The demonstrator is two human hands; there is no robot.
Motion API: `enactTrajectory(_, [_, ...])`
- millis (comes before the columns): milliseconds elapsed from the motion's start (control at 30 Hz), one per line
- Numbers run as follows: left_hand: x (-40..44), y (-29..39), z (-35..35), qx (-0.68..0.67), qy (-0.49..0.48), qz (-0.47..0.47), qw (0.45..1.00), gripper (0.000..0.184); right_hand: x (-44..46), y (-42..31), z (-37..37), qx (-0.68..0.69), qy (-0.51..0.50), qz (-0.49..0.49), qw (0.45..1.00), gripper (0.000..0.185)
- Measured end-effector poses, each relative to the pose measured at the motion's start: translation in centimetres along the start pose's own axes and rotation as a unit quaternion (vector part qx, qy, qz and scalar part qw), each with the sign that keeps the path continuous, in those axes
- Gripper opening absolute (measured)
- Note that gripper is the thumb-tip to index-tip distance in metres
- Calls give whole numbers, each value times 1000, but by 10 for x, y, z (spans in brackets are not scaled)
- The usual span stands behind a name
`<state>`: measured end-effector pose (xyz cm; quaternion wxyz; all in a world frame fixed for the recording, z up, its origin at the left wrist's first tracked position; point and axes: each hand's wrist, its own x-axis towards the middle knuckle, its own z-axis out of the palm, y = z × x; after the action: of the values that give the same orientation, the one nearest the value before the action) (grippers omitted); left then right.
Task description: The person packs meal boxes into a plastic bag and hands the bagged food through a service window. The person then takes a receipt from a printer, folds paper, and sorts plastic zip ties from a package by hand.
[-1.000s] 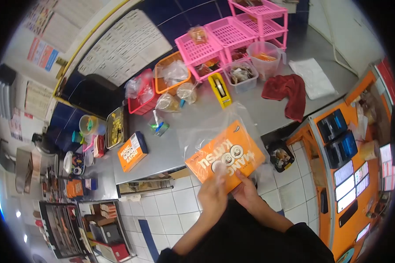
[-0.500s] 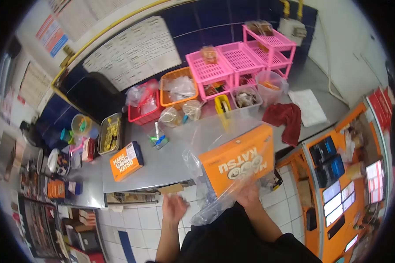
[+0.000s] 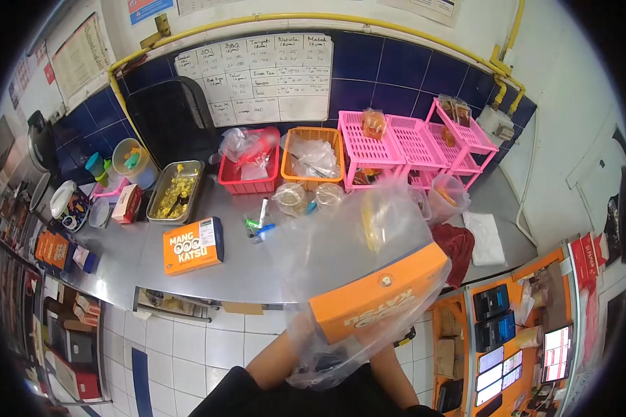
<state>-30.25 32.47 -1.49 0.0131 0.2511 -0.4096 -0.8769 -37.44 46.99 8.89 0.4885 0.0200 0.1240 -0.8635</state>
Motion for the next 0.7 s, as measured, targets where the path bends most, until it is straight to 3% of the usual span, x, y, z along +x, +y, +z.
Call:
enactTrajectory(200, [-28, -38, 5, 238, -151, 21, 959, 32, 35, 17, -21, -148, -31, -27, 988, 62])
enactTrajectory(300, [-61, -77, -25, 419, -280, 205, 839, 31, 62, 27, -45, -364, -122, -93, 919, 61])
enactTrajectory(333, [-59, -82, -34, 445, -305, 243, 806, 31, 71, 34, -54, -420, -154, -115, 887, 61])
enactTrajectory(367, [-60, -75, -41, 444, -324, 254, 796, 30, 79, 43, -64, -409, -176, -107, 889, 59])
enactTrajectory(400, [-72, -46, -29, 373, -335, 123, 856, 27, 87, 53, -73, -398, -197, -99, 890, 57])
enactTrajectory(433, [-101, 14, -8, 361, -277, 85, 886, 29, 95, 63, -79, -257, 20, -7, 966, 54])
enactTrajectory(467, [-112, 38, -3, 357, -278, 77, 889, 29, 102, 70, -81, -96, 236, 84, 963, 50])
enactTrajectory(500, [-120, 55, -1, 503, -222, -7, 835, 31, 99, 72, -66, -160, 272, 105, 943, 37])
enactTrajectory(533, [-128, 65, -3, 634, -160, -90, 751, 33, 92, 71, -64, -155, 277, 107, 942, 37])
enactTrajectory(600, [-146, 92, -17, 638, -163, -102, 746, 38, 85, 55, -64, -337, 239, 268, 870, 40])
enactTrajectory(633, [-154, 118, -27, 600, -201, -101, 768, 38, 77, 49, -57, -465, 216, 293, 807, 43])
enactTrajectory(667, [-163, 143, -44, 559, -233, -100, 789, 37, 67, 43, -48, -583, 180, 313, 728, 46])
enactTrajectory(700, [-169, 157, -78, 508, -181, -54, 840, 37, 54, 38, -45, -754, 140, 221, 603, 45])
